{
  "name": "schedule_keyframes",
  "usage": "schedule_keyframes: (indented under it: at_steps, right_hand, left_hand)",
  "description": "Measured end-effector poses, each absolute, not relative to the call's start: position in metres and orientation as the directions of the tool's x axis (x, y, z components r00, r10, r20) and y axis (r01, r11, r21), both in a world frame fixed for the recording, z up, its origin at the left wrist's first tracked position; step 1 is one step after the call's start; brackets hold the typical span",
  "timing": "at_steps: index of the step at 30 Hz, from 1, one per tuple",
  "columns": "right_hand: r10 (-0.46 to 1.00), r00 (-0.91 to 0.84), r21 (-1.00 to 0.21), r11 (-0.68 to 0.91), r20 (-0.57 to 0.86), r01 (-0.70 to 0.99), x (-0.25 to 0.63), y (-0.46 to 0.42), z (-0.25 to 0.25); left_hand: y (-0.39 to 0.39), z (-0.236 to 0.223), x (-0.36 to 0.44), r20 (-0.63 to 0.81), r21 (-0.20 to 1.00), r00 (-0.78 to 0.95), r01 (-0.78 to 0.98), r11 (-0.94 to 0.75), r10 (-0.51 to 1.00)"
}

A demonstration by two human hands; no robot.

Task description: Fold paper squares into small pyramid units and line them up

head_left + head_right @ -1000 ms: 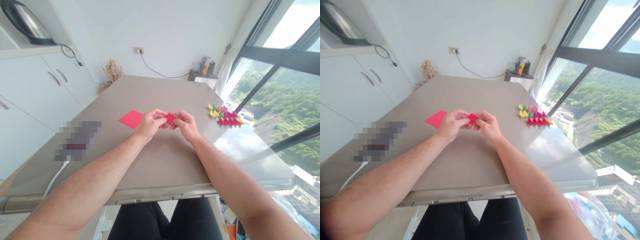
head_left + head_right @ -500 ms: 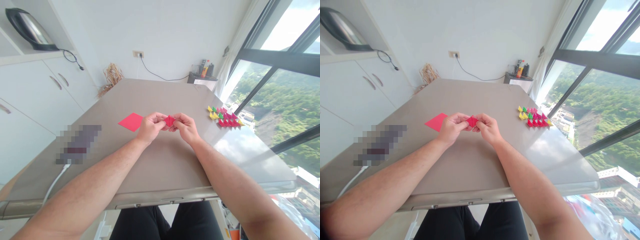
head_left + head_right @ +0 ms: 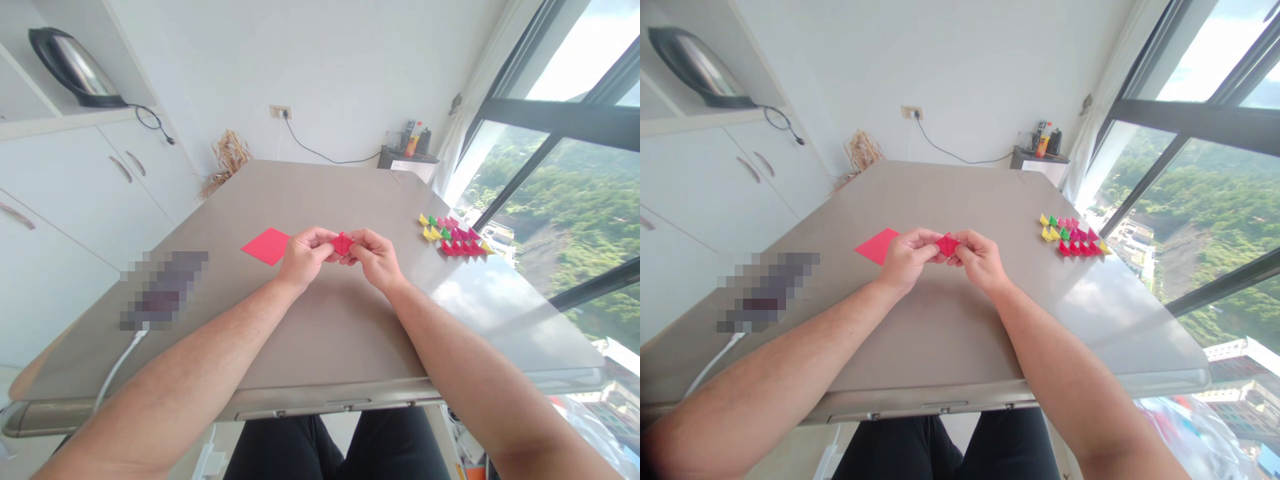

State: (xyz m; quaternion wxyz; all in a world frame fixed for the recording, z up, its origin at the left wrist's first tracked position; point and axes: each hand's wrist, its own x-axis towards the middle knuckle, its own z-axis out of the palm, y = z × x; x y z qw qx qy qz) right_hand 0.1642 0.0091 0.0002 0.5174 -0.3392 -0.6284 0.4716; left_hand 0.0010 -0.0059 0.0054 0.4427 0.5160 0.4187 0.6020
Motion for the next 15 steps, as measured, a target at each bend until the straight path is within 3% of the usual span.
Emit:
schedule_keyframes:
  at_steps: [9, 15]
  right_hand:
    - [0.940, -0.165, -0.953, 0.283, 0.298, -0.105, 0.156, 0.006, 0.001]
    - [0.956, -0.148, -0.961, 0.232, 0.254, -0.148, 0.154, 0.005, 0.005]
  left_hand:
    - [-0.006, 0.011, 0.005, 0.162, 0.964, -0.171, -0.185, -0.193, 0.972]
    - [-0.010, 0.015, 0.006, 0.083, 0.960, -0.143, -0.253, -0.117, 0.986]
